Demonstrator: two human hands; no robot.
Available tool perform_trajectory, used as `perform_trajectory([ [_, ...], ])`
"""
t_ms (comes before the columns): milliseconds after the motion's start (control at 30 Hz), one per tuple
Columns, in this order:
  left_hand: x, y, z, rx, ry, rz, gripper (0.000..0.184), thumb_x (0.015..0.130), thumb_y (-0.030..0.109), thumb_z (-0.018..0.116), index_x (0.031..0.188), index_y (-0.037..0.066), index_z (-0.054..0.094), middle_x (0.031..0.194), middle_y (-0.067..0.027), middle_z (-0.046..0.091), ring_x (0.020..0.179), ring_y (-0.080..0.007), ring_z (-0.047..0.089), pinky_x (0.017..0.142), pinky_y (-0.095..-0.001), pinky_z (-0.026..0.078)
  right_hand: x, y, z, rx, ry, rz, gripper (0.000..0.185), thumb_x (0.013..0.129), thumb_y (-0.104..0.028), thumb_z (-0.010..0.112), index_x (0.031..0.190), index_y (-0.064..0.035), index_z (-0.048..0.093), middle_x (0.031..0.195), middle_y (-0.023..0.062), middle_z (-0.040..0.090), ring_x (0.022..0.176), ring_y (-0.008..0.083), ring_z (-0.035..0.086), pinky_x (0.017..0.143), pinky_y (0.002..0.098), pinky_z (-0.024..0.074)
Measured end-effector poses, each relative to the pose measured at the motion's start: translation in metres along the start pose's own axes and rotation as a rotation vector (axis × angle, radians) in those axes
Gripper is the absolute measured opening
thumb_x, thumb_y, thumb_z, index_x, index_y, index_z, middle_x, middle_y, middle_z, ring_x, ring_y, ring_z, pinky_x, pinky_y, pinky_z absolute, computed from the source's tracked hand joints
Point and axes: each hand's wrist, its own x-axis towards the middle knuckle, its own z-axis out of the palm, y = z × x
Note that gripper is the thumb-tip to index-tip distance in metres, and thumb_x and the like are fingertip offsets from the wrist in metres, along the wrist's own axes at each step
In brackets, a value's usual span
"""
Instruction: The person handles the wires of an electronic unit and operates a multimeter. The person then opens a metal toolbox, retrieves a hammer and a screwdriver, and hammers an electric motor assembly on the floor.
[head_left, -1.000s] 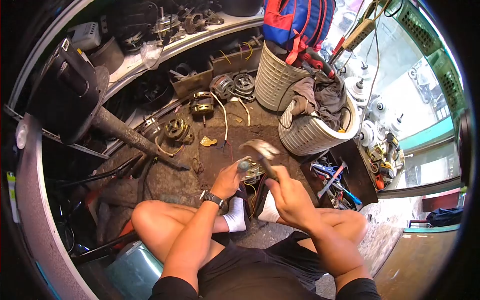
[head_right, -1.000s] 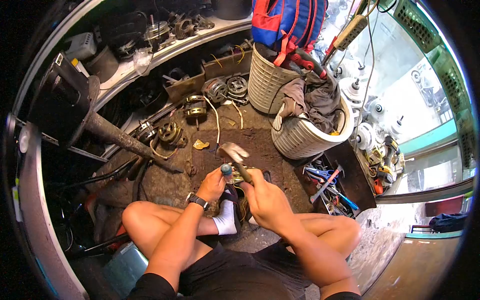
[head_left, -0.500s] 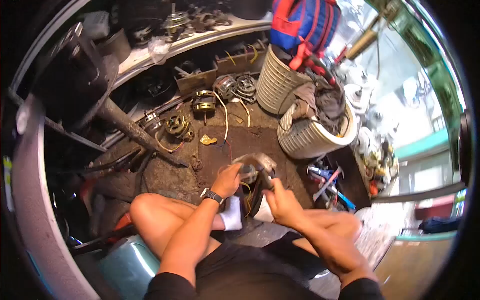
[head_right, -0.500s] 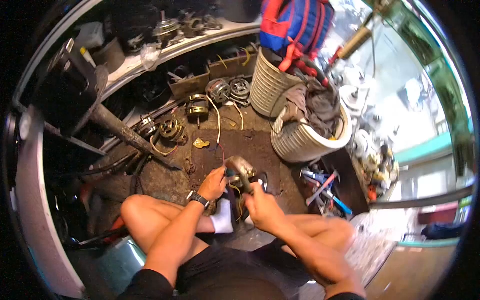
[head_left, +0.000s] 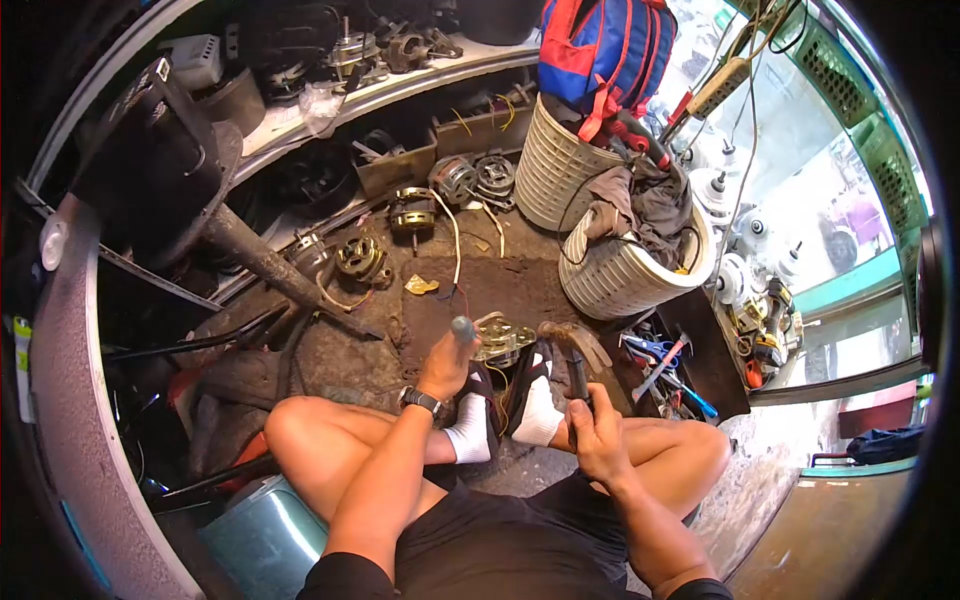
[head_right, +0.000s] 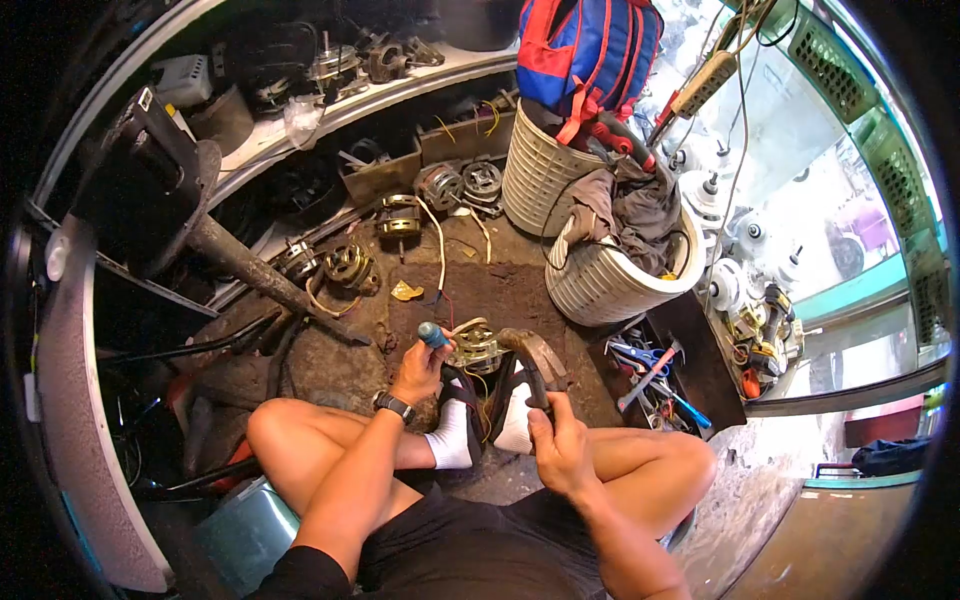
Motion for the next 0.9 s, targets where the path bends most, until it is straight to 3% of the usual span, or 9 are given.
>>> perform_trajectory([
  [367,-0.001,0.007,-0.005,0.021,-0.064,-0.043,0.017,0.103,0.01,0.062,0.119,0.005,0.062,0.098,-0.0096,0.071,0.092,-0.0202,0.072,0.082,-0.0347,0.056,0.022,-0.037,0.009,-0.096,-0.091,-0.163,0.027,0.109,-0.026,0.052,0.119,-0.0019,0.054,0.076,0.0159,0.063,0.07,0.0264,0.064,0.066,0.0388,0.0488],
  [433,-0.003,0.011,-0.006,-0.023,-0.078,-0.11,0.018,0.102,0.018,0.061,0.116,0.007,0.063,0.103,-0.0188,0.071,0.099,-0.0403,0.068,0.084,-0.0459,0.053,0.03,-0.043,0.016,-0.094,-0.109,-0.196,0.027,0.109,-0.026,0.052,0.12,-0.0018,0.054,0.077,0.0168,0.063,0.07,0.0276,0.064,0.066,0.0392,0.0487],
  [633,0.001,0.017,-0.011,-0.048,-0.134,-0.132,0.018,0.1,0.018,0.063,0.114,0.007,0.063,0.103,-0.0199,0.071,0.101,-0.0427,0.067,0.085,-0.0476,0.053,0.047,-0.043,0.038,-0.088,-0.142,-0.196,0.028,0.109,-0.028,0.051,0.12,-0.002,0.054,0.077,0.0208,0.063,0.072,0.035,0.066,0.067,0.0409,0.0482],
  [733,0.0,0.02,-0.01,-0.027,-0.098,-0.086,0.017,0.099,0.016,0.063,0.113,0.006,0.062,0.103,-0.02,0.071,0.101,-0.0426,0.067,0.085,-0.0492,0.052,0.052,-0.05,0.042,-0.172,-0.17,-0.223,0.028,0.108,-0.028,0.052,0.121,-0.0029,0.052,0.08,0.0236,0.065,0.076,0.0425,0.068,0.067,0.0462,0.0493],
  [833,-0.002,0.032,-0.016,0.026,-0.119,-0.1,0.024,0.099,0.015,0.063,0.122,0.008,0.061,0.107,-0.0198,0.071,0.105,-0.042,0.067,0.087,-0.0494,0.052,0.056,-0.045,0.041,-0.488,-0.274,-0.262,0.029,0.105,-0.027,0.056,0.121,-0.0034,0.05,0.085,0.0293,0.067,0.084,0.0503,0.066,0.07,0.0576,0.0482],
  [867,0.001,0.037,-0.016,0.029,-0.091,-0.078,0.028,0.098,0.015,0.064,0.125,0.01,0.06,0.109,-0.0197,0.071,0.107,-0.0417,0.067,0.088,-0.049,0.053,0.058,-0.05,0.038,-0.494,-0.272,-0.265,0.029,0.105,-0.027,0.056,0.121,-0.0034,0.05,0.085,0.0293,0.067,0.084,0.0503,0.066,0.07,0.0576,0.0482],
  [900,-0.001,0.033,-0.014,0.1,-0.157,-0.197,0.034,0.098,0.016,0.066,0.131,0.012,0.058,0.115,-0.0197,0.071,0.11,-0.0411,0.066,0.089,-0.048,0.053,0.06,-0.058,0.033,-0.508,-0.296,-0.253,0.029,0.105,-0.028,0.056,0.12,-0.0036,0.05,0.083,0.0291,0.067,0.082,0.0504,0.066,0.07,0.0573,0.0484],
])
